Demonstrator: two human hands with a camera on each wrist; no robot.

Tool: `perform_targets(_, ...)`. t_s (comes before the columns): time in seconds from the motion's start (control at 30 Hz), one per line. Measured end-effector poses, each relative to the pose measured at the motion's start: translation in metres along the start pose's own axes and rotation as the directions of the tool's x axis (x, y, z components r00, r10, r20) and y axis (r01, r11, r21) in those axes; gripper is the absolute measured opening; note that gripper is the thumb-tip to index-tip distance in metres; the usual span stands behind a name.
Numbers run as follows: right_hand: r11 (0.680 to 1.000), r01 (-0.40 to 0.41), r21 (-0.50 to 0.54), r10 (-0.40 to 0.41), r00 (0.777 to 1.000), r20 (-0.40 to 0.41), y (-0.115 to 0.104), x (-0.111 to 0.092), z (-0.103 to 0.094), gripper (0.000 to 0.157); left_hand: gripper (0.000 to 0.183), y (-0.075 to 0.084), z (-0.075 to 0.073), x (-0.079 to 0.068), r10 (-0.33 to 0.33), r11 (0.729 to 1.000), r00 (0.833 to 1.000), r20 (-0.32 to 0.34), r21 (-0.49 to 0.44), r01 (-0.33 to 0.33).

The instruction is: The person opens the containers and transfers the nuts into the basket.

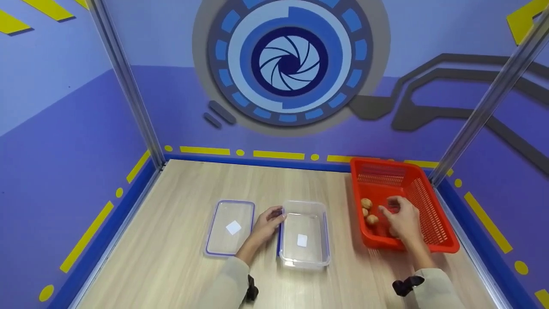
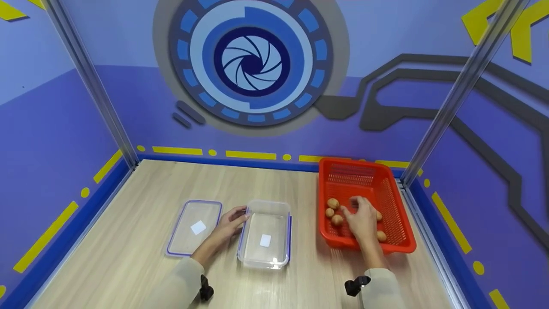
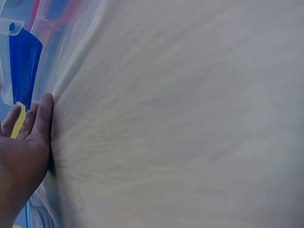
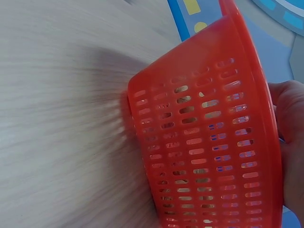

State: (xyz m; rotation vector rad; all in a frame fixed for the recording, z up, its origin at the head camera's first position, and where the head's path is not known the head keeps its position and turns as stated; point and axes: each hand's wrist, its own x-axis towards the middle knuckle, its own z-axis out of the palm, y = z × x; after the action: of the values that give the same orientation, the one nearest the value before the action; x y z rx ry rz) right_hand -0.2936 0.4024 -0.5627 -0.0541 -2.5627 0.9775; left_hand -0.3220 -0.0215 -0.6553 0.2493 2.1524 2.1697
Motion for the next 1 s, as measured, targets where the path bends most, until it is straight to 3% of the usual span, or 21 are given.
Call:
perform_targets(0.23,0.999,0.041,-0.024,-0.041,0.999,-0.001,0.000,0.001,0.001,0.038,0.050,0.001,0.003,0.004,0.012,0.998,1.000,0.009,-0.063,-0.012)
perform_targets(0.53,0.997,0.063,-0.044,-0.063,0.998,0.011,0.007,-0.003,0.000,0.039,0.048,0.000,0.007,0.001,-0.023,1.000,1.000,-0.005,-0.021,0.023)
perform_targets(0.63,0.997,0.063,-0.047,-0.063,0.998,0.002,0.008,-0.007,-0.001,0.039,0.049,0.000,0.009,-0.003,-0.007,1.000,1.000,0.002,-0.008,0.007)
perform_targets(0.83,0.999,0.036,0.014,-0.035,0.999,-0.037,0.007,-0.008,-0.007,0.035,0.048,0.002,0.015,-0.005,0.013,1.000,1.000,-0.010,0.001,-0.013)
perform_targets(1.0,0.997,0.013,0.073,-0.011,1.000,-0.029,0.000,-0.006,-0.013,0.040,0.049,0.008,0.018,-0.002,-0.024,1.000,1.000,-0.018,0.013,0.024)
